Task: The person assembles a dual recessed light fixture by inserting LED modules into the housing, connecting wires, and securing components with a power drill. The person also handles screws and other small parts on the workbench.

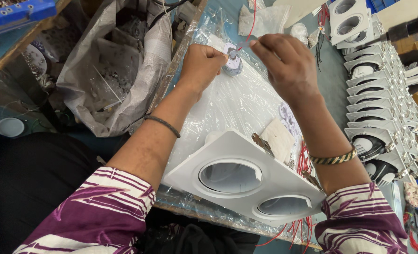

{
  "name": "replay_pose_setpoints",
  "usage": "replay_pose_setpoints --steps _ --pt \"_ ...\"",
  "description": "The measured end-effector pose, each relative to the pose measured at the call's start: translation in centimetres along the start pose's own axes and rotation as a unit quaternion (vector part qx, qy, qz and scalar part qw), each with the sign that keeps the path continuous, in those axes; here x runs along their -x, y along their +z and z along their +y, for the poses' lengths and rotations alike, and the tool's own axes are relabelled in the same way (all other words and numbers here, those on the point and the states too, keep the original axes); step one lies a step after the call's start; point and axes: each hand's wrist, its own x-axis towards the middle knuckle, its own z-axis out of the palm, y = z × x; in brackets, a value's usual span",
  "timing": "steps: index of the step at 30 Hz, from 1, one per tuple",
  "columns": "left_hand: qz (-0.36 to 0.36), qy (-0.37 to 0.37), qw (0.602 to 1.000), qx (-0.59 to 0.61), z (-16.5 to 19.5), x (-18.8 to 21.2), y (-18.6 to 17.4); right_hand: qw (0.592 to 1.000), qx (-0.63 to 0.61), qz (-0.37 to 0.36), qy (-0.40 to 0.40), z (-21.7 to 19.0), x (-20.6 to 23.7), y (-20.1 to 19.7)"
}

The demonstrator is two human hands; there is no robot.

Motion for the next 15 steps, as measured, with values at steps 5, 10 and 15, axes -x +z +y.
replay_pose_setpoints --steps 5,10,15 --pt "0.005 0.0 1.0 -0.001 -0.2 -0.13 -0.02 0.999 -0.031 -0.019 0.03 -0.24 -0.17 -0.34" --pt "0.024 -0.01 1.0 -0.01 -0.23 -0.15 -0.02 0.992 -0.075 -0.028 0.093 -0.36 0.2 -0.06" --pt "0.044 0.017 0.997 -0.057 -0.16 -0.03 0.1 0.979 -0.125 -0.038 0.159 -0.42 0.67 0.19"
